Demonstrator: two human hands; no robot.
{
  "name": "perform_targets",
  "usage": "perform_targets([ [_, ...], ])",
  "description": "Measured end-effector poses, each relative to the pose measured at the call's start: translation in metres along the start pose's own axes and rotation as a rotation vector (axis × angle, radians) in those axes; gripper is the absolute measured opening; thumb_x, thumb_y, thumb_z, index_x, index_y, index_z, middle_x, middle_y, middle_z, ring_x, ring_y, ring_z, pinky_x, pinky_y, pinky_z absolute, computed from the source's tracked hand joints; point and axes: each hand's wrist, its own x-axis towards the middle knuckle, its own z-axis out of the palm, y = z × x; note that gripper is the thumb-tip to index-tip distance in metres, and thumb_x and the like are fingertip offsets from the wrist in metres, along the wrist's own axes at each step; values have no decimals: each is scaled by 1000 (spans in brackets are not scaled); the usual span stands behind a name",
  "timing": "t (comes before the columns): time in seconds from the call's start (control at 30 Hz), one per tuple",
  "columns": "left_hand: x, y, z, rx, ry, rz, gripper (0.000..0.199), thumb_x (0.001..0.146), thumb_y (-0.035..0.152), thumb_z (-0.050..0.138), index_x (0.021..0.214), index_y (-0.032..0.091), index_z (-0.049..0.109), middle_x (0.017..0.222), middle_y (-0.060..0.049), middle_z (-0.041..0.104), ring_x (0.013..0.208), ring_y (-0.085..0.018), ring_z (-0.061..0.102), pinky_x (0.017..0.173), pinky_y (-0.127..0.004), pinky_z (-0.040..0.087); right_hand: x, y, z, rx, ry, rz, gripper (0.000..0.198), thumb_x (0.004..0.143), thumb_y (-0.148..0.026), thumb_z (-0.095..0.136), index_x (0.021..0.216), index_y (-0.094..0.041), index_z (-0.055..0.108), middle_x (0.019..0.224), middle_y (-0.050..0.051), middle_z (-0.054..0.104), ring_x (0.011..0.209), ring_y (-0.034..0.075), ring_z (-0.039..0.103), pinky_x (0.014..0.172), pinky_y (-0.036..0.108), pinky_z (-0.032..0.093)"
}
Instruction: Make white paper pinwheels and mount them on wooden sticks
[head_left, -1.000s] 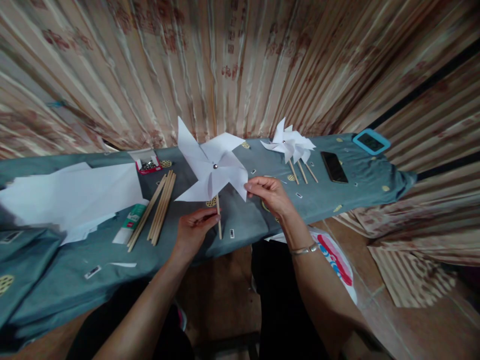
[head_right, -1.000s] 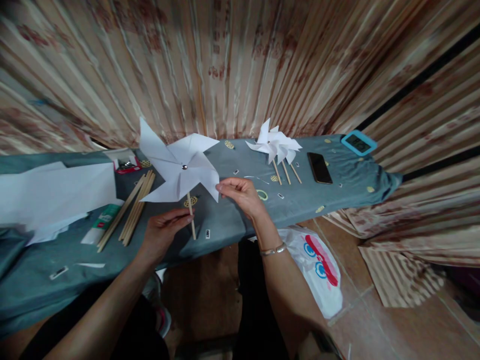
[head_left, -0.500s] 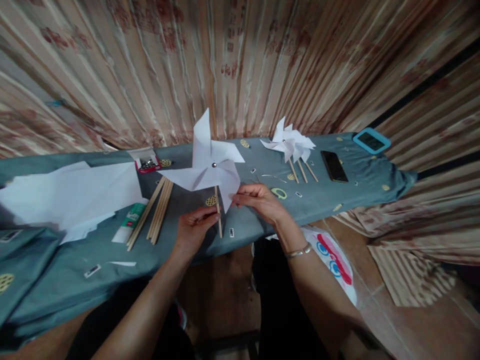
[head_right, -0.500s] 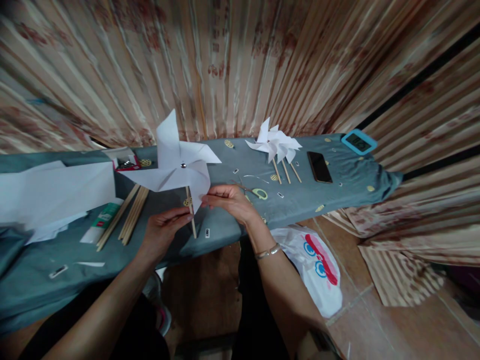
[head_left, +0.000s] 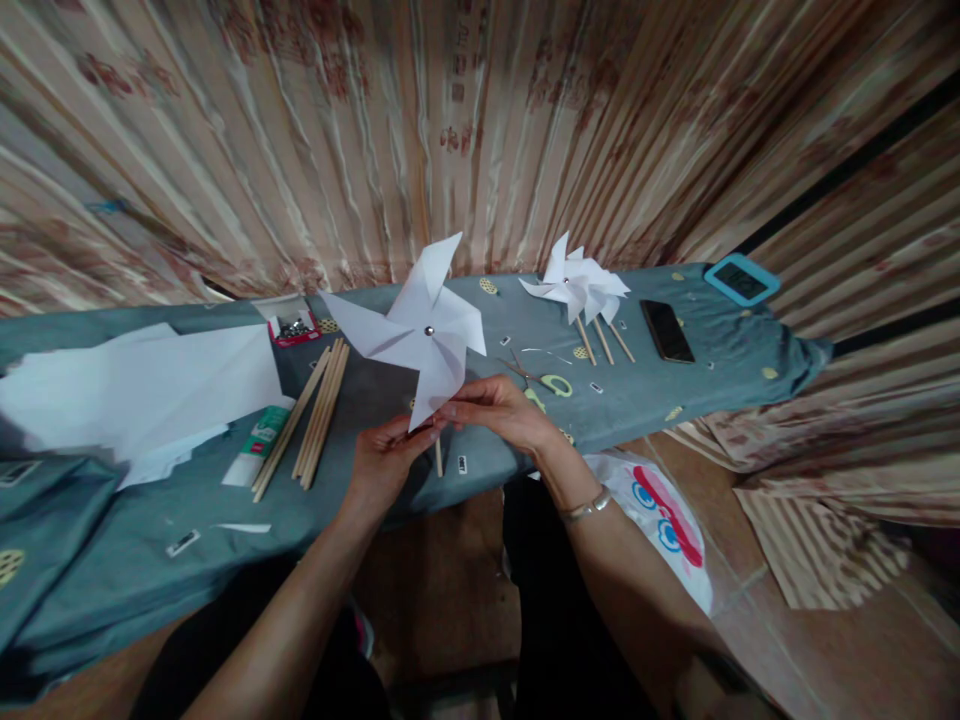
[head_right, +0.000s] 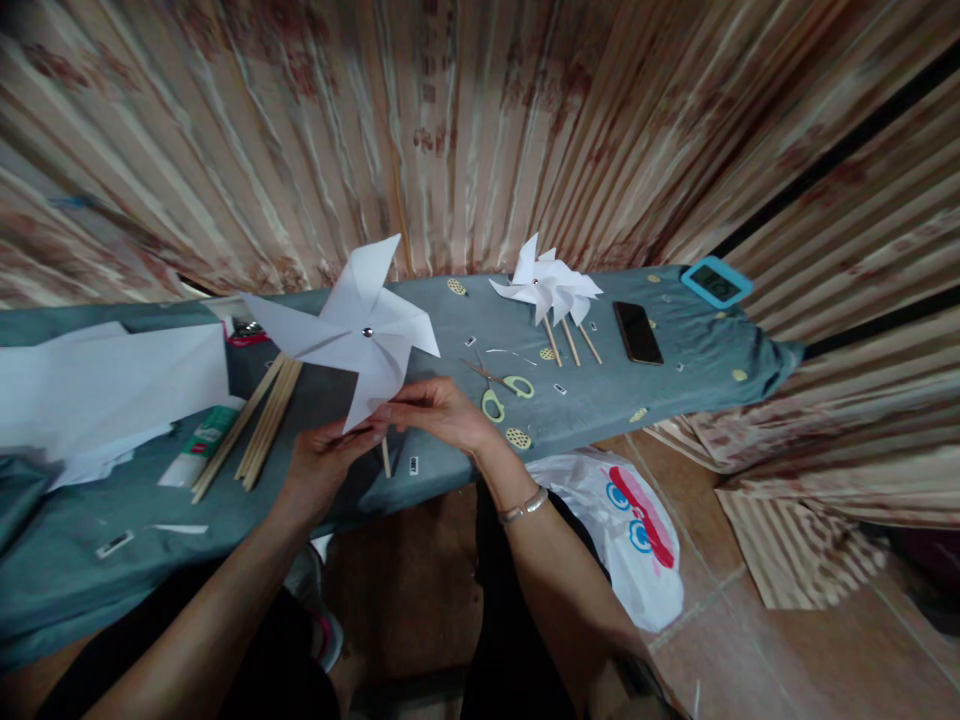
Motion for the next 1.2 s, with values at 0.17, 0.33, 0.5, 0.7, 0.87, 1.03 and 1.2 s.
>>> perform_targets([
  [0.17, 0, -3, -4, 8, 45, -3, 31, 53, 39, 86, 78, 21, 79, 85, -4, 78, 89, -26, 72, 94, -41, 53, -8, -12, -25, -31, 166, -51, 32, 63, -52, 82, 67, -21, 77, 67, 1, 74, 58, 10, 59, 57, 24, 46],
  [0.33, -1, -6, -4, -5, 14, -40, 35, 51, 40, 87, 79, 20, 79, 87, -6, 78, 90, -27, 72, 91, -41, 54, -1, -12, -50, 67, 638, -244, 33, 51, -51, 88, 67, -24, 74, 71, 0, 74, 67, 12, 63, 64, 26, 50],
  [0.5, -1, -6, -3, -19, -14, -75, 39, 47, 43, 89, 77, 20, 79, 86, -7, 78, 91, -28, 72, 94, -44, 53, 8, -7, -52, 35, 660, -256, 39, 50, -46, 89, 80, -25, 76, 80, 0, 75, 80, 14, 67, 79, 29, 52],
  [0.7, 0, -5, -3, 15, -9, -57, 37, 50, 42, 87, 78, 20, 79, 89, -7, 78, 91, -27, 71, 94, -43, 53, 8, -4, -45, 39, 623, -203, 40, 44, -43, 91, 75, -23, 75, 70, -2, 73, 67, 13, 63, 70, 29, 52],
  [0.87, 1, -6, -5, 37, 22, -29, 32, 55, 38, 85, 80, 19, 79, 84, -7, 78, 84, -24, 71, 88, -40, 55, 7, -1, -42, 55, 580, -185, 36, 46, -39, 91, 74, -23, 75, 68, -2, 73, 63, 11, 62, 67, 27, 50],
  [1.03, 2, -6, -5, 27, 43, -16, 30, 55, 37, 83, 79, 19, 79, 85, -6, 78, 82, -23, 71, 86, -38, 55, 5, -3, -32, 115, 526, -135, 34, 44, -36, 92, 71, -23, 76, 66, -3, 73, 59, 10, 60, 63, 25, 50],
  [1.2, 2, -4, -5, -3, 54, -19, 28, 53, 35, 84, 77, 21, 79, 83, -5, 78, 80, -22, 71, 86, -37, 55, 4, -6, -21, 142, 482, -84, 35, 39, -35, 94, 67, -23, 74, 62, -5, 71, 55, 8, 58, 60, 23, 49],
])
